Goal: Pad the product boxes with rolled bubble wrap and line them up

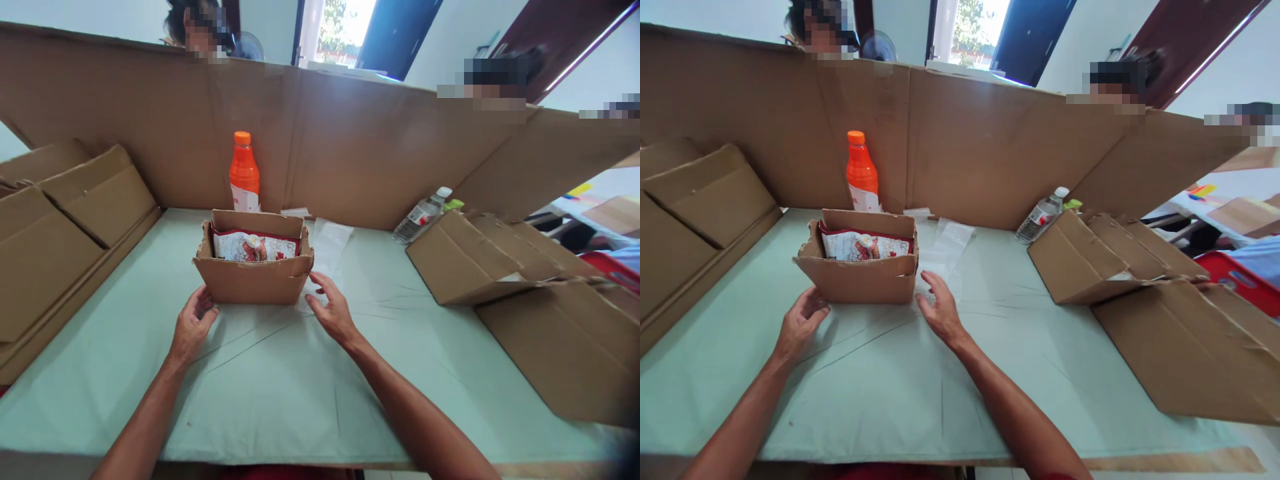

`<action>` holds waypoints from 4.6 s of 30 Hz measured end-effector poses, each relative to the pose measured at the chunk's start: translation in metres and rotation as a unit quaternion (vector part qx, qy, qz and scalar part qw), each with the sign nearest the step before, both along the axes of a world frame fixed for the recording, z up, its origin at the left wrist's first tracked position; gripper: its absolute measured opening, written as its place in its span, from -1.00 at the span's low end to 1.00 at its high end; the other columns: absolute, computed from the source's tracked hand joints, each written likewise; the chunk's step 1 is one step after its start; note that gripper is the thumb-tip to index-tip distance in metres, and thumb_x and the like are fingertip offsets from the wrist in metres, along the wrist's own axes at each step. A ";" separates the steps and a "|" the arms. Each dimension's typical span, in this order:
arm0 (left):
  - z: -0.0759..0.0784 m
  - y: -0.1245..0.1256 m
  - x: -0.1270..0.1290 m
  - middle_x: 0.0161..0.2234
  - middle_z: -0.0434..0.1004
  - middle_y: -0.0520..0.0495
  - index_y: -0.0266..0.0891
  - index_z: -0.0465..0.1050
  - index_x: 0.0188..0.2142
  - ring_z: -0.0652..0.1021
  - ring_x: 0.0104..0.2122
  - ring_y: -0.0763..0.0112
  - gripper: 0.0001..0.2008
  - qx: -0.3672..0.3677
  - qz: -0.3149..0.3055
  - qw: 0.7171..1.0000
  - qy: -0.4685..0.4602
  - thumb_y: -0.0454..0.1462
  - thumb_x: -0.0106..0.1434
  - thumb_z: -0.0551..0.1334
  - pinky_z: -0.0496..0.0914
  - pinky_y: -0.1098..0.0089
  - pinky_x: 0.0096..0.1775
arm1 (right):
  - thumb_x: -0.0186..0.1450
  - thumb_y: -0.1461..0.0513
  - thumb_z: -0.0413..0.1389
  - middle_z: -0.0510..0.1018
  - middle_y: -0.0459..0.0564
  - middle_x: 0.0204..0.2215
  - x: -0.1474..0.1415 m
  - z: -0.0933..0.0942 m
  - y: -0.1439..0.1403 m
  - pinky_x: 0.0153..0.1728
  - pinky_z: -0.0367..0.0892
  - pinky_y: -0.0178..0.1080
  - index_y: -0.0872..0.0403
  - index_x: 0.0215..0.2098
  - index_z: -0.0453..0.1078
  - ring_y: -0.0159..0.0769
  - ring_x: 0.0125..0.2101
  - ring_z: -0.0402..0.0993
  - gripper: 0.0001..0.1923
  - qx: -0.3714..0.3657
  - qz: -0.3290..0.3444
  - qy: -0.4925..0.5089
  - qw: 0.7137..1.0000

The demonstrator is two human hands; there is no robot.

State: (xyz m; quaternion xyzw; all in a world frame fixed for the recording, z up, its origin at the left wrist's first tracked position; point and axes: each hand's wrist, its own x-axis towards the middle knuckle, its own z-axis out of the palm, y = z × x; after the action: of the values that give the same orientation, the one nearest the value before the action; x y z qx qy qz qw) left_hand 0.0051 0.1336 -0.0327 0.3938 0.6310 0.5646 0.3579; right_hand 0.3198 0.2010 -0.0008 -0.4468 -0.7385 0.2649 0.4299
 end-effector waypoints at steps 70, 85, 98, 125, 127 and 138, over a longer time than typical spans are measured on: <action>0.039 -0.138 0.138 -0.24 0.55 -0.08 -0.25 0.09 0.33 0.59 -0.39 0.34 -0.31 -0.135 -0.191 0.958 -0.166 -0.02 0.32 0.18 0.52 0.30 -0.37 | 0.28 0.31 0.07 0.63 0.02 -0.22 0.038 -0.030 -0.174 -0.09 0.42 -0.09 0.03 0.10 0.41 -0.15 -0.19 0.53 -0.59 -0.066 -0.090 -0.099 0.989; 0.011 -0.113 0.137 0.15 0.48 -0.25 -0.19 0.44 0.09 0.39 0.22 0.01 -0.47 0.143 -0.336 0.815 0.450 -0.53 0.14 0.14 0.37 -0.02 0.15 | 0.35 0.10 0.14 0.55 0.17 -0.02 0.039 -0.041 -0.160 -0.03 0.34 0.08 0.05 0.39 0.07 0.00 -0.10 0.49 -0.30 -0.002 -0.169 -0.190 0.967; 0.018 -0.099 0.140 -0.21 0.62 -0.16 -0.22 0.53 -0.18 0.56 -0.11 0.17 -0.76 0.171 -0.340 0.832 0.404 -0.46 0.29 0.13 0.44 0.13 -0.04 | 0.42 0.27 0.09 0.68 0.02 -0.22 0.043 -0.018 -0.174 -0.14 0.44 -0.08 -0.02 -0.05 0.52 -0.16 -0.20 0.58 -0.79 0.019 -0.001 -0.181 0.983; 0.024 -0.127 0.126 -0.19 0.62 -0.13 -0.27 0.41 0.05 0.56 -0.21 0.25 -0.68 0.144 -0.317 0.868 0.355 -0.41 0.32 0.15 0.45 0.23 -0.13 | 0.43 0.25 0.10 0.63 0.05 -0.09 0.040 -0.012 -0.189 -0.10 0.46 -0.16 0.02 0.07 0.44 -0.21 -0.11 0.57 -0.74 -0.014 0.033 -0.126 0.991; 0.020 -0.123 0.129 -0.17 0.62 -0.16 -0.29 0.43 0.04 0.57 -0.18 0.21 -0.70 0.127 -0.290 0.872 0.373 -0.39 0.32 0.16 0.47 0.20 -0.12 | 0.42 0.24 0.11 0.58 0.11 -0.05 0.038 -0.011 -0.191 -0.07 0.43 -0.10 0.04 0.04 0.44 -0.16 -0.06 0.52 -0.76 0.045 -0.003 -0.152 0.987; 0.015 -0.129 0.128 0.01 0.49 -0.26 -0.26 0.29 0.19 0.55 -0.05 0.15 -0.52 -0.017 -0.161 0.976 0.149 -0.15 0.32 0.21 0.48 0.10 -0.01 | 0.42 0.25 0.09 0.65 0.09 -0.11 0.019 -0.022 -0.174 -0.07 0.36 -0.08 0.05 0.06 0.47 -0.14 -0.13 0.54 -0.73 0.030 -0.003 -0.205 0.978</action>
State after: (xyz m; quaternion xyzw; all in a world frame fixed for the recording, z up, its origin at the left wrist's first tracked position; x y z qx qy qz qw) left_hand 0.1328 0.0045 -0.0179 0.5636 0.6154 0.4236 0.3524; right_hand 0.3388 0.0265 -0.0232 -0.4811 -0.8170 0.1441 0.2834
